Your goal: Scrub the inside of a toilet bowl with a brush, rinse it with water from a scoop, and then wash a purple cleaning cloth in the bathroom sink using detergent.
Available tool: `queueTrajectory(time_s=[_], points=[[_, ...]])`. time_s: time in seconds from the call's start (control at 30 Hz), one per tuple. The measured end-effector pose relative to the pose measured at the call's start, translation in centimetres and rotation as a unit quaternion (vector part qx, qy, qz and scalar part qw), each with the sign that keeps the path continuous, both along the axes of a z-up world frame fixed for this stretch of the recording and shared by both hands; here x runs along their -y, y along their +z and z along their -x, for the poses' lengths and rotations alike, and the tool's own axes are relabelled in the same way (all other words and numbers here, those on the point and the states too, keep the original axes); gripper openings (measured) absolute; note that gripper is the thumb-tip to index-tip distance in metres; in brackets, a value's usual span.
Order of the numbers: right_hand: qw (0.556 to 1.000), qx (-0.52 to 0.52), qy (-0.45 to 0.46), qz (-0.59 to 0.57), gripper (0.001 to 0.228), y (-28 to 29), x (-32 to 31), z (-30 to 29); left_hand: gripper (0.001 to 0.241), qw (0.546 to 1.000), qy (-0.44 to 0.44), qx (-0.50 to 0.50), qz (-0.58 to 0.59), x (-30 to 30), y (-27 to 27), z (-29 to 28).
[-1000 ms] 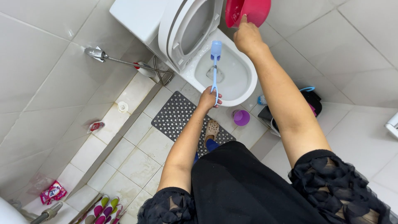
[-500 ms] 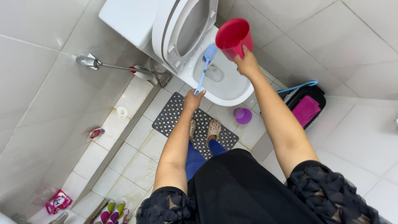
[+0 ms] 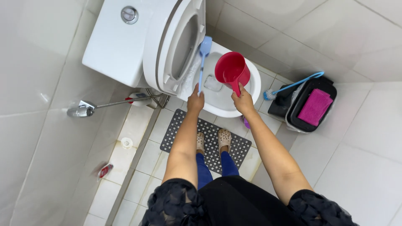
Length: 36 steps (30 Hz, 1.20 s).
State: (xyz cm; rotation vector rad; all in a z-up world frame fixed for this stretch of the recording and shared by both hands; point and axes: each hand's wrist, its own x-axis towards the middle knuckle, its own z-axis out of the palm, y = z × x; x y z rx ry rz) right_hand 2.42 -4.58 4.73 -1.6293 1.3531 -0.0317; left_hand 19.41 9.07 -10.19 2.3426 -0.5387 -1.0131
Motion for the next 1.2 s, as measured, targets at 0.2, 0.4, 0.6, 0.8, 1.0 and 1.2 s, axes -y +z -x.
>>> queueTrajectory(time_s=[0.2, 0.4, 0.6, 0.8, 1.0, 1.2], points=[[0.999, 0.003, -0.035, -0.007, 0.068, 0.2, -0.9, 0.3, 0.060, 0.997, -0.046, -0.054, -0.033, 1.3, 2.7, 1.1], [0.999, -0.025, -0.046, 0.016, 0.068, 0.2, 0.2, 0.7, 0.061, 0.997, -0.006, -0.063, -0.048, -0.6, 5.6, 0.6], [0.996, -0.056, -0.049, 0.050, 0.069, 0.1, 1.7, 2.7, 0.059, 0.990, -0.112, -0.071, -0.054, 1.4, 6.3, 2.4], [0.984, -0.086, 0.015, 0.153, 0.068, -1.3, 4.2, 7.0, 0.060, 0.995, -0.081, -0.046, -0.036, 1.2, 0.4, 7.6], [0.974, -0.087, 0.060, 0.199, 0.067, -2.6, 6.3, 10.2, 0.059, 0.990, -0.120, -0.063, -0.044, 3.5, 4.8, 10.8], [0.971, -0.101, 0.091, 0.199, 0.066, -1.6, 7.6, 11.9, 0.061, 0.994, -0.095, -0.046, -0.031, 5.0, 0.6, 16.1]])
